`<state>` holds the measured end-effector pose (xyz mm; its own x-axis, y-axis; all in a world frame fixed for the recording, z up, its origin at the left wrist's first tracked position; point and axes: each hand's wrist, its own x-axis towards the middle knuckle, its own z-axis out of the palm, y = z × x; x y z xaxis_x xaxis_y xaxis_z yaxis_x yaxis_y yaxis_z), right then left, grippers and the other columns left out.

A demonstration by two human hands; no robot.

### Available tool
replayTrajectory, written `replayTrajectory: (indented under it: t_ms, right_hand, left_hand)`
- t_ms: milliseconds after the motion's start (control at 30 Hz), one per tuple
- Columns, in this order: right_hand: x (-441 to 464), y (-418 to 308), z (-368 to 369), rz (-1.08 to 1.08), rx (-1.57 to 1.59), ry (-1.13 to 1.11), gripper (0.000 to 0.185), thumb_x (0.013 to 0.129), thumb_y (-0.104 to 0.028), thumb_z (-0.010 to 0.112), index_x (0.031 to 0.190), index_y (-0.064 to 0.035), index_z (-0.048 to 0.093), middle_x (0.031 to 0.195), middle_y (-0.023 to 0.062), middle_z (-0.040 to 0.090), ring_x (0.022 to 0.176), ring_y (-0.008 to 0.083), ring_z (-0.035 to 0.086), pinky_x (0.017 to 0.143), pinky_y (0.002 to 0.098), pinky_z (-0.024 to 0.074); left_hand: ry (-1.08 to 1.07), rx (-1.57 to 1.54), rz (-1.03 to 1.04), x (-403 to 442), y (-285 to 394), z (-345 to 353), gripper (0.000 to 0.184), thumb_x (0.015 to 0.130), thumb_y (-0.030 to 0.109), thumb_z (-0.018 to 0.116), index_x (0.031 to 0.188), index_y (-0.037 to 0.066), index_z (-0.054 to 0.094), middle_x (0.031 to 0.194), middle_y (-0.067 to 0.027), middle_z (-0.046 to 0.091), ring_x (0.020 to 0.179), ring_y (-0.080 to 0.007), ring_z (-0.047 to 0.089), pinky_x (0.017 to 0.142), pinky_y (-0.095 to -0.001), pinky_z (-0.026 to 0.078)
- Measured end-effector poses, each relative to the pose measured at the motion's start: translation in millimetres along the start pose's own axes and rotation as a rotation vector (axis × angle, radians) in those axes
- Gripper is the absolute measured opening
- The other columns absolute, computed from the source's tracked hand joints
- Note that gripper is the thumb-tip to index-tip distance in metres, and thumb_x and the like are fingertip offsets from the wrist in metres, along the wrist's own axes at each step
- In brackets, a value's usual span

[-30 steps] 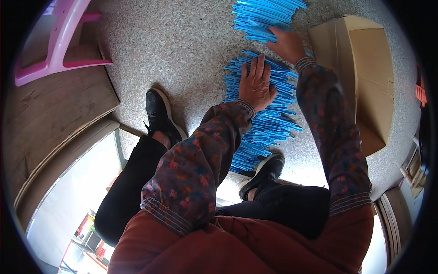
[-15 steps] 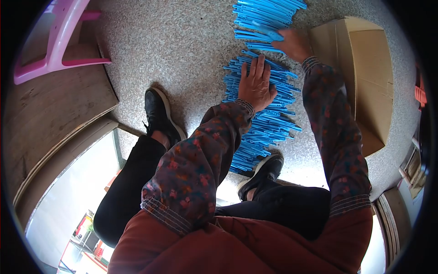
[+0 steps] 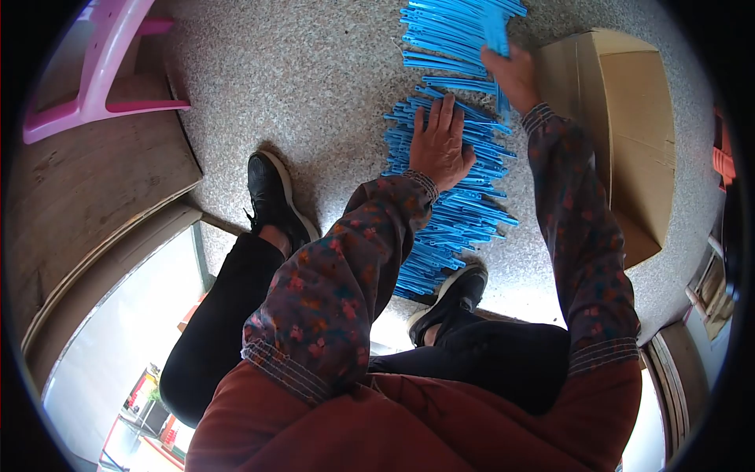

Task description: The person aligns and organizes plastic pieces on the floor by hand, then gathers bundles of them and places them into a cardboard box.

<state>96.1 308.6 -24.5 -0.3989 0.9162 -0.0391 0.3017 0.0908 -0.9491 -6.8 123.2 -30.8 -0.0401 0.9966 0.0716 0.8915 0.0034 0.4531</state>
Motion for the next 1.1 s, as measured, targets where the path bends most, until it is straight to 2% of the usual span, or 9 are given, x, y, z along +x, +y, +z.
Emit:
replayTrajectory:
  t_ms: [67,133,233,433,633,767,800,900,1100]
  right_hand:
    - [-6,-8,0,0.209,0.321,0.117,0.019,0.080,-0.023,0.069,0.074,-0.0054,0.062,0.070,-0.0009,0.056,0.056,0.0097,0.049,0.051,0.0328,0.0381]
    - [-17,1,15,0.110,0.443,0.231,0.019,0.080,-0.024,0.069,0.074,-0.0061,0.063,0.069,-0.0006,0.057,0.055,0.0108,0.049,0.050,0.0321,0.0363]
    - [-28,0,18,0.478,0.796,0.241,0.019,0.081,-0.024,0.069,0.086,-0.0065,0.063,0.077,0.0028,0.061,0.065,0.0143,0.057,0.058,0.0317,0.0442]
    - [-55,1,22,0.581,1.088,0.115,0.033,0.087,-0.022,0.064,0.113,-0.0020,0.058,0.100,0.0103,0.061,0.085,0.0207,0.061,0.074,0.0314,0.0507]
    - [-91,-46,-1,0.874,0.494,-0.211,0.023,0.092,-0.024,0.059,0.103,-0.0048,0.064,0.090,0.0056,0.062,0.086,0.0191,0.061,0.076,0.0348,0.0514]
    - [-70,-18,-13,-0.217,-0.421,-0.270,0.015,0.083,-0.020,0.063,0.086,-0.0063,0.068,0.079,0.0121,0.065,0.071,0.0295,0.062,0.067,0.0397,0.0509]
    - [-60,-36,-12,-0.077,-0.401,-0.200,0.018,0.078,-0.013,0.064,0.095,-0.0057,0.067,0.089,0.0152,0.064,0.080,0.0337,0.061,0.074,0.0406,0.0514]
    - [-10,-8,4,-0.585,-0.495,0.059,0.028,0.077,-0.009,0.065,0.105,-0.0049,0.064,0.099,0.0133,0.061,0.090,0.0317,0.059,0.077,0.0435,0.0492]
    - [23,26,36,-0.651,-0.989,-0.022,0.050,0.080,-0.010,0.065,0.127,-0.0032,0.050,0.124,0.0119,0.048,0.111,0.0296,0.047,0.087,0.0446,0.0442]
  left_hand:
    - [-0.034,-0.101,-0.085,6,3,-9,0.074,0.073,0.029,0.067,0.133,0.000,0.034,0.139,-0.0192,0.035,0.128,-0.0353,0.034,0.105,-0.0583,0.023]
    - [-0.092,-0.222,-0.218,18,11,-26,0.081,0.072,0.029,0.069,0.137,0.002,0.029,0.138,-0.0181,0.036,0.129,-0.0347,0.035,0.106,-0.0574,0.022]
    - [0.085,-0.154,-0.174,41,22,-38,0.085,0.067,0.027,0.070,0.137,0.001,0.029,0.135,-0.0186,0.039,0.128,-0.0332,0.036,0.107,-0.0558,0.020]
    - [0.015,0.060,0.042,79,5,-18,0.053,0.067,0.018,0.067,0.116,0.007,0.052,0.092,-0.0105,0.056,0.084,-0.0298,0.060,0.066,-0.0432,0.045]
    - [-0.029,0.240,0.268,75,-48,-18,0.042,0.062,0.011,0.065,0.103,0.007,0.060,0.094,-0.0094,0.054,0.093,-0.0282,0.053,0.073,-0.0444,0.040]
    - [-0.108,0.198,0.153,69,-31,-36,0.049,0.062,0.015,0.066,0.110,0.005,0.059,0.109,-0.0136,0.052,0.108,-0.0308,0.048,0.087,-0.0470,0.037]
    - [-0.051,0.166,0.140,69,-25,-34,0.053,0.064,0.017,0.067,0.114,0.004,0.057,0.114,-0.0152,0.051,0.112,-0.0321,0.046,0.091,-0.0487,0.036]
    - [0.040,0.096,0.086,75,-6,-17,0.065,0.072,0.028,0.067,0.126,0.000,0.047,0.129,-0.0196,0.044,0.125,-0.0357,0.039,0.103,-0.0536,0.028]
    - [-0.051,0.087,-0.001,61,-4,7,0.078,0.085,0.045,0.060,0.138,-0.004,0.030,0.141,-0.0223,0.030,0.133,-0.0378,0.028,0.109,-0.0583,0.019]
